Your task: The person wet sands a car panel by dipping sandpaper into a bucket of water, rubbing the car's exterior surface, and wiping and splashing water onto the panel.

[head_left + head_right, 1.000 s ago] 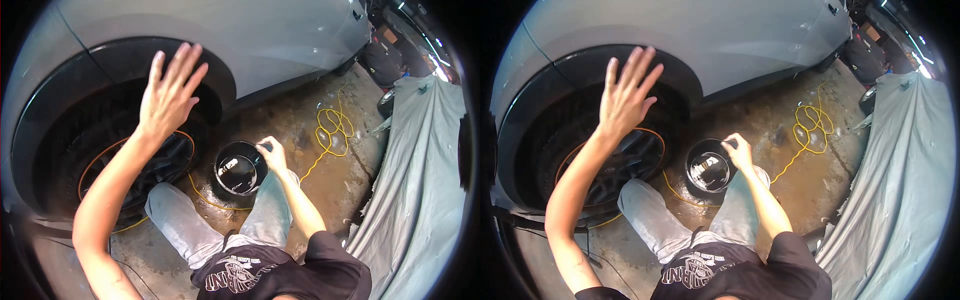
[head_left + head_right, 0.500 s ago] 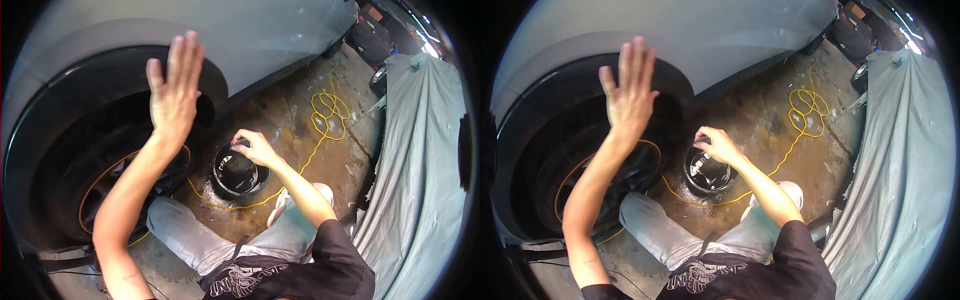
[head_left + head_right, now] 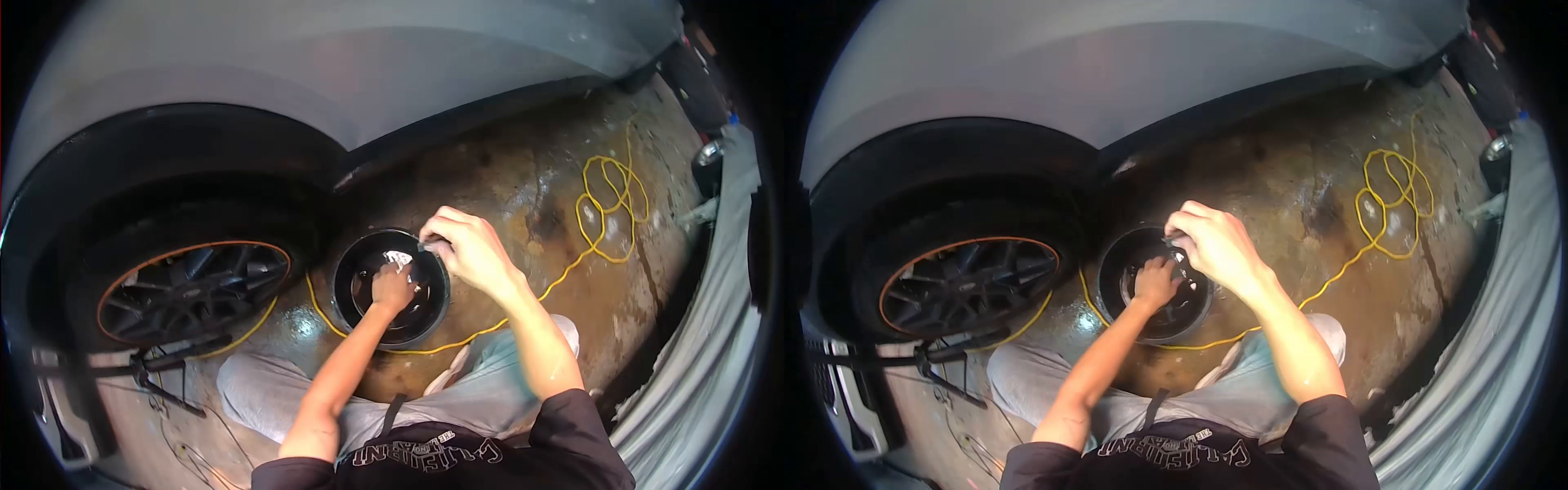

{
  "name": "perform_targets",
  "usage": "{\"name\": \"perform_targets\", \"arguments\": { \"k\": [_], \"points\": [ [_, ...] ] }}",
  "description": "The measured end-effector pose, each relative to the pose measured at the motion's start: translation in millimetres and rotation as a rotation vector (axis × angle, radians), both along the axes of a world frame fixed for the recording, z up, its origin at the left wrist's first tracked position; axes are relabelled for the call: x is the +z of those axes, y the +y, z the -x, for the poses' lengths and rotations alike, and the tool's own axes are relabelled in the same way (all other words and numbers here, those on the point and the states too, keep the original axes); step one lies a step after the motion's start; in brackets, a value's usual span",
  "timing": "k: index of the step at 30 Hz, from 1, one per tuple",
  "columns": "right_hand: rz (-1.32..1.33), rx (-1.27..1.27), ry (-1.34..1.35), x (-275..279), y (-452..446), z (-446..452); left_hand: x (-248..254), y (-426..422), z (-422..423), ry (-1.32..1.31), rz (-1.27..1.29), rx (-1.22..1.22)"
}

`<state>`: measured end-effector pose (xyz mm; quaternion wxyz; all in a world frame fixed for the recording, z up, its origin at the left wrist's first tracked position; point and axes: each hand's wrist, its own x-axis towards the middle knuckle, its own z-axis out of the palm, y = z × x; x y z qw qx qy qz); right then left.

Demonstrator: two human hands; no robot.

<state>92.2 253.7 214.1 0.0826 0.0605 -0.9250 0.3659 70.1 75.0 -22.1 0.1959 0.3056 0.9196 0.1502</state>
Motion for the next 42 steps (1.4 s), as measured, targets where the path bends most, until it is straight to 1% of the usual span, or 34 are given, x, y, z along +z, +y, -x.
{"name": "perform_targets", "arguments": {
  "k": [1,3,4,5,7,8,9,10,11,12,13,14,15,16,17,18,19,21,22,23,24,26,27,29,31,32,33,34,35,37,38,39,40,42],
  "points": [
    [0.002,0.041,0.002,-5,9,5,-30,-4,-18,0.059,0.133,0.088],
    [0.12,0.113,-0.026,-14,23,23,-63,-6,-34,-0.214,0.401,0.22],
    [0.149,0.129,-0.004,-21,29,30,-76,-1,-36,-0.256,0.505,0.228],
    [0.13,0.108,-0.019,-22,33,33,-98,-8,-30,-0.277,0.439,0.214],
    [0.15,0.145,-0.088,-27,43,36,-61,-22,-22,-0.446,0.368,0.272],
    [0.186,0.187,-0.102,-27,48,39,-41,-31,-25,-0.44,0.256,0.348],
    [0.211,0.216,-0.109,-26,56,42,-14,-36,-26,-0.42,0.133,0.405],
    [0.206,0.217,-0.092,-29,60,55,52,-44,-24,-0.475,-0.09,0.55],
    [0.19,0.185,-0.099,-41,65,60,57,-52,-29,-0.358,-0.247,0.597],
    [0.157,0.176,-0.106,-54,67,68,92,-55,-26,-0.367,-0.397,0.62],
    [0.133,0.171,-0.115,-60,67,72,156,-51,-23,-0.304,-0.504,0.639],
    [0.112,0.185,-0.151,-69,66,77,207,-51,-23,-0.225,-0.688,0.719],
    [0.091,0.197,-0.191,-77,64,81,239,-63,-14,-0.104,-0.72,0.724],
    [0.091,0.21,-0.192,-82,60,81,300,-65,-8,0.066,-0.741,0.734],
    [0.072,0.249,-0.238,-86,58,81,350,-66,-1,0.213,-0.853,0.725],
    [0.053,0.283,-0.281,-93,56,83,397,-76,6,0.42,-0.734,0.703],
    [0.028,0.34,-0.295,-104,56,84,425,-88,16,0.478,-0.879,0.808],
    [-0.011,0.369,-0.332,-120,54,83,491,-88,29,0.664,-1.175,0.879],
    [-0.076,0.357,-0.419,-106,50,82,511,-96,43,0.812,-1.167,0.806],
    [-0.065,0.359,-0.428,-108,48,82,528,-106,60,0.955,-1.152,0.726],
    [-0.054,0.385,-0.378,-112,46,82,536,-124,82,1.232,-0.893,0.795],
    [-0.042,0.424,-0.321,-112,44,83,527,-135,129,1.669,-0.665,0.709],
    [-0.034,0.413,-0.325,-110,43,79,513,-134,145,1.831,-0.582,0.689],
    [0.029,0.439,-0.308,-107,46,80,474,-137,174,2.033,-0.638,0.566],
    [0.03,0.421,-0.299,-109,46,78,443,-93,164,1.906,-0.58,0.465],
    [0.022,0.417,-0.306,-102,46,79,423,-73,168,2.012,-0.403,0.323],
    [0.009,0.413,-0.312,-97,47,82,401,-43,165,1.905,-0.378,0.184],
    [0.03,0.418,-0.283,-101,46,85,374,-25,159,1.718,-0.298,0.065],
    [0.021,0.423,-0.287,-103,46,85,347,-6,155,1.544,-0.283,-0.048],
    [0.139,0.391,-0.249,-101,47,89,299,13,154,1.4,-0.098,-0.34],
    [0.184,0.368,-0.297,-97,50,90,283,10,155,1.334,-0.018,-0.431],
    [0.168,0.369,-0.286,-95,57,93,276,4,154,1.264,0.067,-0.518],
    [0.106,0.334,-0.273,-93,60,92,284,-3,148,1.249,0.12,-0.508],
    [0.061,0.307,-0.271,-94,55,89,317,-28,142,1.284,0.096,-0.484]
  ]
}}
